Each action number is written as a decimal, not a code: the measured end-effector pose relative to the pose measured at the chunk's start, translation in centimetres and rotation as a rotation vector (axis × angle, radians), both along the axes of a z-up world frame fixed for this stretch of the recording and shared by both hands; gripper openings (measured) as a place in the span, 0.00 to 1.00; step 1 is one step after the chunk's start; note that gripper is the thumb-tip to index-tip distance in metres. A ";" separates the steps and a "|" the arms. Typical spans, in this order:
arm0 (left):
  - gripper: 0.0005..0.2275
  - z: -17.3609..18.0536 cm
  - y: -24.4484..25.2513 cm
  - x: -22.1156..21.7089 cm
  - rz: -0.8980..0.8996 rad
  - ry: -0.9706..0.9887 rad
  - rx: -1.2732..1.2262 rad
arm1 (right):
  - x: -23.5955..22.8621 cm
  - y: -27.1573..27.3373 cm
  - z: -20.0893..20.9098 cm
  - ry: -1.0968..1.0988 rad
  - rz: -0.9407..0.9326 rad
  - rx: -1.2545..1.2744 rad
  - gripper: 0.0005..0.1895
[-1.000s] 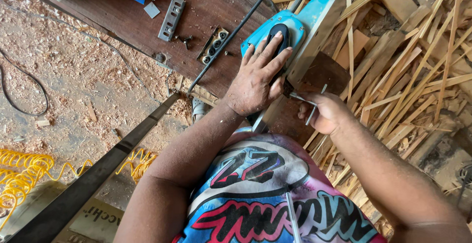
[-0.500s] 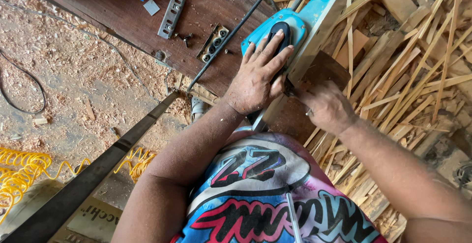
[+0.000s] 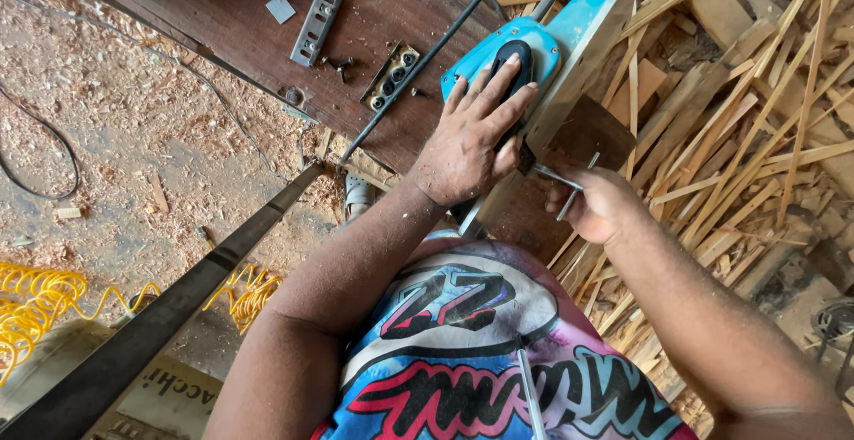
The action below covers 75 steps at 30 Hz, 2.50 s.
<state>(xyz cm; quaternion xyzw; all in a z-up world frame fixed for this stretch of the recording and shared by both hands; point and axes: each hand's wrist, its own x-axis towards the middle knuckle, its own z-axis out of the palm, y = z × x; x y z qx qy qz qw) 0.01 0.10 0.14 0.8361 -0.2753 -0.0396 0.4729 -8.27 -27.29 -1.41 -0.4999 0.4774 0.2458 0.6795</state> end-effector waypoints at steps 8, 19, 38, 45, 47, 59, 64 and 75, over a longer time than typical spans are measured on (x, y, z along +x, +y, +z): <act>0.29 0.0 -0.1 0.2 -0.006 0.008 -0.002 | 0.5 2.1 1.6 -0.044 0.105 -0.136 0.11; 0.29 -0.2 0.0 0.0 0.002 0.007 -0.001 | 0.1 2.3 4.9 -0.237 0.491 -0.385 0.11; 0.29 -0.2 -0.3 0.3 0.011 0.004 -0.009 | 1.8 4.7 8.0 -0.347 0.782 -0.658 0.13; 0.29 -0.1 -0.1 0.2 -0.003 0.011 -0.011 | 2.8 5.1 6.2 -0.146 0.255 -0.156 0.11; 0.29 -0.3 -0.1 0.1 -0.005 0.017 -0.015 | 2.7 5.7 6.4 -0.215 0.217 -0.072 0.11; 0.29 -0.3 -0.2 0.0 0.009 0.005 -0.027 | 3.3 5.6 7.6 -0.339 0.515 -0.332 0.12; 0.30 -0.4 -0.2 0.0 0.007 0.007 -0.012 | 3.5 5.9 7.2 -0.293 0.305 -0.053 0.12; 0.31 -0.2 -0.1 0.4 -0.005 -0.018 0.021 | -0.3 3.5 5.7 -1.037 0.998 -1.163 0.09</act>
